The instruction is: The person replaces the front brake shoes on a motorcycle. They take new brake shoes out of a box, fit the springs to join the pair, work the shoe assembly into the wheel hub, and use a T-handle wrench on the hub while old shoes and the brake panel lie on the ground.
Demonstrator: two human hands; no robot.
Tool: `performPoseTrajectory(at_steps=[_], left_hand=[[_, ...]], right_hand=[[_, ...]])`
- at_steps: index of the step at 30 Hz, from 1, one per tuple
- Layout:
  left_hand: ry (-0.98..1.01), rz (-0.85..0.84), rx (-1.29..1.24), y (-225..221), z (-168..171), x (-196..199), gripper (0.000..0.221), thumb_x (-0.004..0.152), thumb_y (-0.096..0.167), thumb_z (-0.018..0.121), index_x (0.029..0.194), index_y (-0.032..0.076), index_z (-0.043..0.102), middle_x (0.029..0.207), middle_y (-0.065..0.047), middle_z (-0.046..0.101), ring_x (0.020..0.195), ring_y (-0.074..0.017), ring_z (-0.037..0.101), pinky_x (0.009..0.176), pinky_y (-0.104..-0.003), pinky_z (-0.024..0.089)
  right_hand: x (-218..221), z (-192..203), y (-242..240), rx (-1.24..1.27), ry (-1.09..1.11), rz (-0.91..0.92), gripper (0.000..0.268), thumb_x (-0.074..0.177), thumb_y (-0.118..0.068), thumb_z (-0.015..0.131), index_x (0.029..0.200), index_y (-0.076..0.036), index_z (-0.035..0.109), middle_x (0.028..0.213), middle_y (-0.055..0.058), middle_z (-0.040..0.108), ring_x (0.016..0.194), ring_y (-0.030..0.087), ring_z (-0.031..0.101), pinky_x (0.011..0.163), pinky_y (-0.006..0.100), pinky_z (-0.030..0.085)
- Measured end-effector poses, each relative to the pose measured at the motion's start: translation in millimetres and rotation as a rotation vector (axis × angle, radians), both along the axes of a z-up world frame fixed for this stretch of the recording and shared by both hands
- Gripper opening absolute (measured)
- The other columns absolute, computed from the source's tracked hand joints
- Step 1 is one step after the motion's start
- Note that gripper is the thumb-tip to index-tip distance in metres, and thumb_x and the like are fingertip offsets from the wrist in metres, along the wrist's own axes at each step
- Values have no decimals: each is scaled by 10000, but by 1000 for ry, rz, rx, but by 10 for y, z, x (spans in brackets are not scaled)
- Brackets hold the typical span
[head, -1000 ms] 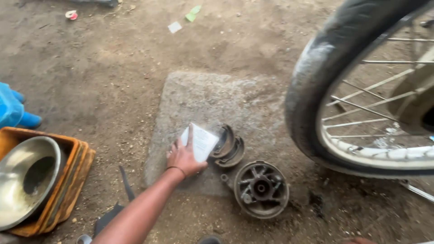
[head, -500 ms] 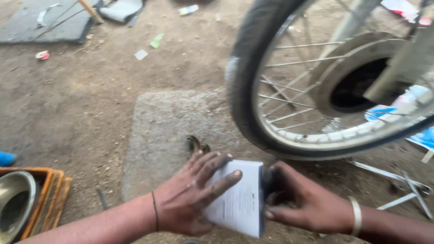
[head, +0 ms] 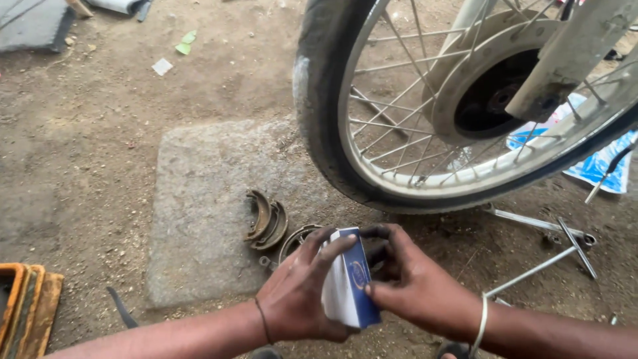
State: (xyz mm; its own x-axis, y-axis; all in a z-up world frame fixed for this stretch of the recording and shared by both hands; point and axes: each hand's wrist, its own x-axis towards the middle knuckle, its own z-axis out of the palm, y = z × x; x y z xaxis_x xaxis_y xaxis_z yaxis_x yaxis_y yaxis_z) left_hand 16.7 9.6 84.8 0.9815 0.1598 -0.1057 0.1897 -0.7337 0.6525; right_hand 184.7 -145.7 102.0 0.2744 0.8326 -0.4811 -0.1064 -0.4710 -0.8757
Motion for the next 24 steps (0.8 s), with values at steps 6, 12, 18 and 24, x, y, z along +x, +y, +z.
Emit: performPoseTrajectory(at_steps=[6,12,18,24], left_hand=[[-183,-86,-33,107,-277,94,1181,512,454,944,1452,142,301,1474,-365,418,1189,-519,587,1036,-476,506],[-53,-133,-84,219,-424,178,1201,509,479,946,1443,190,248,1498,-312,409,1223,-464,562,1020,-420,535],[92,-220,-188,358,-402,240,1266,541,469,884,1550,195,170,1373,-230,523,1150,-384,634,1039,-409,557],[268,-262,-886,325,-152,234,1387,516,450,884,1596,93,91,1400,-251,522,1257,-384,600,1118,-459,515]], right_hand=[[30,76,145,-271,122,-148,785,813,-3,678,1499,-210,358,1287,164,635,1159,289,694,932,409,652],[132,6,185,-264,139,-140,664,844,-2,632,1447,-206,441,1226,190,691,999,326,698,821,445,635],[254,-157,121,-71,-445,153,614,777,-142,780,1308,-166,472,1196,91,635,1000,198,736,826,304,624],[340,-441,-67,674,-1030,493,408,704,-183,862,961,-96,558,1081,134,627,940,268,656,755,323,617]])
